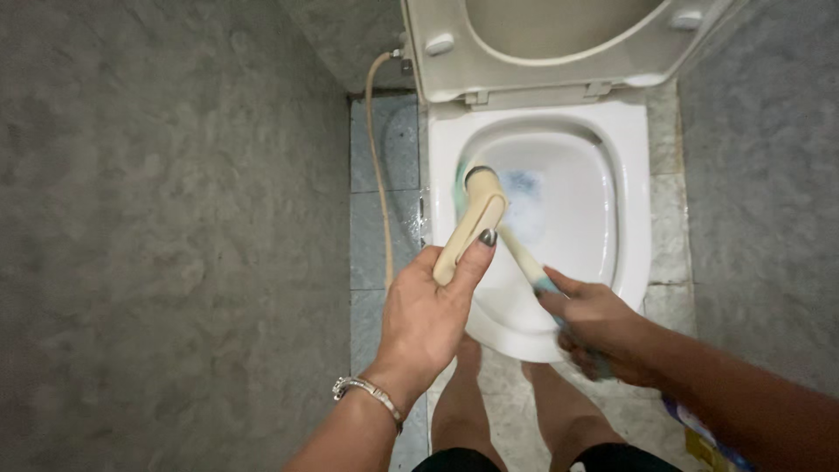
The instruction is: The person cleans a toilet by applying liquid cleaner and scrubbing the inside of the bowl and the rim with a brush while using a bidet sprayer to rinse.
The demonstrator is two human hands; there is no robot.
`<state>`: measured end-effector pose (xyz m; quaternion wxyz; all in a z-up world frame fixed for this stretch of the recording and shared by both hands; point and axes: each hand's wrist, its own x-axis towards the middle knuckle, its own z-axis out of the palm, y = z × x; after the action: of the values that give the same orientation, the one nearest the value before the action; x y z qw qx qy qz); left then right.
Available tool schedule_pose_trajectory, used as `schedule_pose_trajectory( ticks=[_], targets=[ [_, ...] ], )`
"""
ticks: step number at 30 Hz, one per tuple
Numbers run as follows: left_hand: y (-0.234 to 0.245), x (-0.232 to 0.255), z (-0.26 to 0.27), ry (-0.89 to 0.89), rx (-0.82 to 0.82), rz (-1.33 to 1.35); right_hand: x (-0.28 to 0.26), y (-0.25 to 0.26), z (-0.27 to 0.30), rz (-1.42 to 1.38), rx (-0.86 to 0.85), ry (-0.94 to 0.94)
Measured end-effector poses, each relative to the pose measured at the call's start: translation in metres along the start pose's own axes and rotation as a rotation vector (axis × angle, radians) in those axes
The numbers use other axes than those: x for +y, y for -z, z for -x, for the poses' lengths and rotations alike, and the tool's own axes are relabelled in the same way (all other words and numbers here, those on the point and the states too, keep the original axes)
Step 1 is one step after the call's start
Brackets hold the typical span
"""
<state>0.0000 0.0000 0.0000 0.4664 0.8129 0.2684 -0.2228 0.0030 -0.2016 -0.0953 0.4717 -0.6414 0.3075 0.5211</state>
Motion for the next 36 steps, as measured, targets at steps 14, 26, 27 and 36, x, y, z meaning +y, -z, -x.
schedule_pose_trajectory(
  ticks=[14, 26, 27, 36],
  targets=[
    [-0.01, 0.016, 0.0, -0.021, 0.031, 0.088, -0.01, 0.056, 0.018, 0.396, 0.037, -0.076],
    [-0.02, 0.008, 0.007, 0.037, 0.102, 0.136, -0.002, 0.103, 0.016, 0.722, 0.013, -0.118],
    [-0.021, 0.008, 0.007, 0.03, 0.106, 0.144, 0.002, 0.105, 0.017, 0.733, 0.027, -0.135],
    [-0.027, 0.012, 0.009, 0.025, 0.086, 0.097, -0.042, 0.147, -0.032, 0.704, 0.294, -0.073]
  ],
)
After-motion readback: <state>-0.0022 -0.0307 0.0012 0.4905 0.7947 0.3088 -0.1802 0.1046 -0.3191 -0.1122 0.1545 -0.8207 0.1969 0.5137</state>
